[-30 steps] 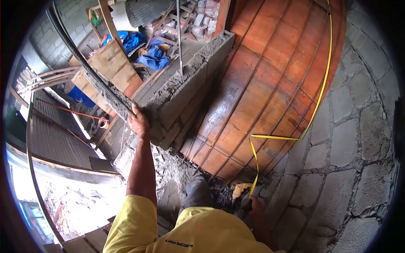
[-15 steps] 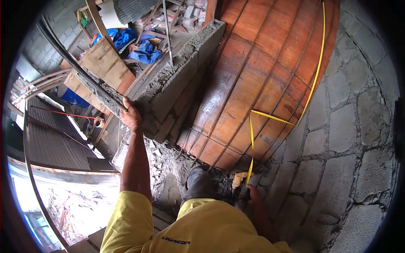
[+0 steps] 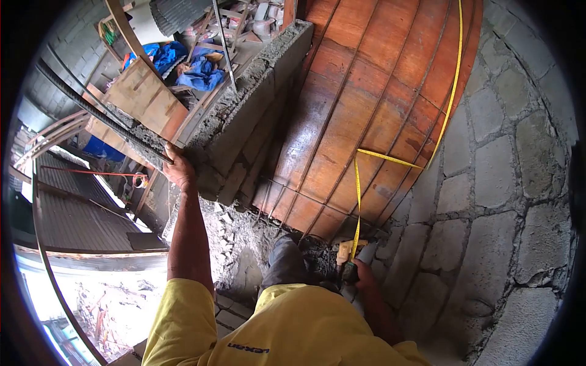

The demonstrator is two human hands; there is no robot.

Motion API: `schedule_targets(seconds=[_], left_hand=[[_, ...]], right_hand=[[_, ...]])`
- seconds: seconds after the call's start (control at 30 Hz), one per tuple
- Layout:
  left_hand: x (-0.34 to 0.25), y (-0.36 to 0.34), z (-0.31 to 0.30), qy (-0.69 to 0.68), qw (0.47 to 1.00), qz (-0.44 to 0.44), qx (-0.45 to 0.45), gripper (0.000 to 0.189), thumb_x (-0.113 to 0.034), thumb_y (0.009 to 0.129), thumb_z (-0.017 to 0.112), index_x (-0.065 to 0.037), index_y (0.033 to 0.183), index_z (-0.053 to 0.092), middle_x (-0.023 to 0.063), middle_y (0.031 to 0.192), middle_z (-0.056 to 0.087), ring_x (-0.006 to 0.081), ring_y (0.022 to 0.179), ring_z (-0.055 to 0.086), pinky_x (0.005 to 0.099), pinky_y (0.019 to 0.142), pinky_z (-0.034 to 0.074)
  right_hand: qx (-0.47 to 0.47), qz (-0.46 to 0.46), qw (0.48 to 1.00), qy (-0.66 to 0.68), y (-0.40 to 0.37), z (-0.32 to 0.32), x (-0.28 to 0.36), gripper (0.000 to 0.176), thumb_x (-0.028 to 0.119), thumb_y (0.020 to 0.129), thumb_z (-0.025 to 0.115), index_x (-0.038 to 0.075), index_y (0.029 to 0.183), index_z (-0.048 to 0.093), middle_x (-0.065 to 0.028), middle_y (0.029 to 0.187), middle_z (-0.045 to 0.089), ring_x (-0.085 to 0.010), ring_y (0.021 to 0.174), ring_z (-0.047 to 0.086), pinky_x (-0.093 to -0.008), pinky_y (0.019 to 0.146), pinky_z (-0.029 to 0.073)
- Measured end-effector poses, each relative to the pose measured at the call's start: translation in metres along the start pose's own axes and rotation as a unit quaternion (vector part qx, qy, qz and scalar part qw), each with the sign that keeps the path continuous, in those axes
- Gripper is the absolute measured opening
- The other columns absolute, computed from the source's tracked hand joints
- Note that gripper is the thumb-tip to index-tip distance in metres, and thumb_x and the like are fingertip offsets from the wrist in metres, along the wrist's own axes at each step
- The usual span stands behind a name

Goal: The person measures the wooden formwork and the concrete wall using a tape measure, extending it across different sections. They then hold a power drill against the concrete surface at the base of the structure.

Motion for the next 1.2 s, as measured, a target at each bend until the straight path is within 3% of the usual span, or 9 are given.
schedule_targets(seconds=[0.27,0.33,0.37,0.43,0.47,0.5,0.77,0.83,1.2], left_hand=[[-0.002,-0.001,-0.001,-0.002,1.000,0.005,0.007,0.056,-0.048,0.097,0.036,-0.004,0.076,0.064,0.0083,0.070,0.065,0.0264,0.070,0.060,0.0393,0.072,0.045],[-0.005,-0.002,-0.003,-0.003,1.000,0.006,0.011,0.053,-0.045,0.097,0.035,-0.003,0.080,0.062,0.0147,0.073,0.064,0.0339,0.071,0.061,0.0436,0.069,0.044],[-0.004,-0.002,-0.003,-0.002,1.000,0.005,0.011,0.053,-0.045,0.097,0.035,-0.003,0.080,0.062,0.0147,0.073,0.064,0.0339,0.071,0.061,0.0436,0.069,0.044],[-0.004,-0.001,-0.003,0.014,1.000,0.013,0.004,0.053,-0.044,0.097,0.035,-0.003,0.079,0.063,0.0145,0.072,0.064,0.0340,0.071,0.061,0.0433,0.069,0.045],[-0.002,-0.001,-0.002,0.014,1.000,0.012,0.004,0.053,-0.044,0.097,0.035,-0.003,0.079,0.063,0.0145,0.072,0.064,0.0340,0.071,0.061,0.0433,0.069,0.045],[0.000,-0.001,-0.001,0.012,1.000,0.023,0.002,0.053,-0.044,0.098,0.035,-0.003,0.079,0.063,0.0143,0.072,0.065,0.0341,0.072,0.061,0.0433,0.069,0.045],[0.002,0.001,-0.001,0.009,1.000,0.020,0.011,0.055,-0.046,0.097,0.034,-0.004,0.077,0.064,0.0133,0.072,0.065,0.0344,0.072,0.061,0.0437,0.071,0.044],[0.003,0.001,-0.001,0.016,1.000,0.002,0.007,0.055,-0.048,0.097,0.036,-0.005,0.077,0.065,0.0089,0.070,0.065,0.0260,0.070,0.061,0.0392,0.069,0.045],[-0.001,0.000,-0.001,0.007,1.000,-0.003,0.011,0.058,-0.050,0.096,0.036,-0.004,0.078,0.067,0.0124,0.074,0.066,0.0311,0.073,0.062,0.0420,0.072,0.045]], right_hand=[[-0.007,0.005,1.000,0.019,0.007,0.001,0.000,0.031,0.038,0.091,0.051,0.012,0.106,0.058,-0.0082,0.090,0.065,-0.0241,0.074,0.065,-0.0477,0.059,0.053],[-0.011,-0.016,1.000,0.019,0.001,0.002,-0.001,0.032,0.038,0.090,0.051,0.012,0.106,0.058,-0.0086,0.090,0.065,-0.0241,0.074,0.065,-0.0478,0.059,0.053],[-0.023,-0.272,0.938,-0.215,-0.016,0.007,0.005,0.031,0.038,0.090,0.052,0.012,0.106,0.059,-0.0085,0.091,0.065,-0.0239,0.073,0.065,-0.0470,0.058,0.053],[-0.032,-0.495,0.759,-0.422,-0.025,0.016,0.014,0.031,0.038,0.091,0.052,0.012,0.106,0.059,-0.0084,0.091,0.065,-0.0236,0.073,0.065,-0.0463,0.057,0.053],[-0.038,-0.272,0.933,-0.233,-0.015,0.015,0.015,0.031,0.038,0.091,0.051,0.012,0.105,0.059,-0.0081,0.090,0.065,-0.0227,0.072,0.065,-0.0453,0.056,0.054],[-0.040,-0.018,0.999,-0.017,-0.009,0.014,0.011,0.031,0.038,0.091,0.051,0.012,0.104,0.060,-0.0077,0.089,0.065,-0.0218,0.072,0.065,-0.0443,0.054,0.054],[0.024,-0.023,0.999,-0.017,0.001,0.008,0.002,0.032,0.037,0.093,0.045,0.010,0.100,0.061,-0.0067,0.083,0.067,-0.0214,0.066,0.065,-0.0420,0.049,0.052],[0.023,-0.025,0.999,-0.018,-0.002,0.013,0.005,0.032,0.036,0.093,0.044,0.010,0.100,0.061,-0.0068,0.082,0.067,-0.0220,0.064,0.065,-0.0417,0.048,0.051],[-0.055,-0.009,0.998,0.019,-0.004,0.022,0.004,0.031,0.037,0.091,0.049,0.009,0.100,0.060,-0.0051,0.078,0.065,-0.0212,0.063,0.064,-0.0425,0.049,0.052]])
Point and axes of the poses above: each hand's wrist, its own y-axis towards the middle knuckle, its own z-axis out of the palm, x = y × z, the point moved 1 cm from there along y, towards the middle knuckle
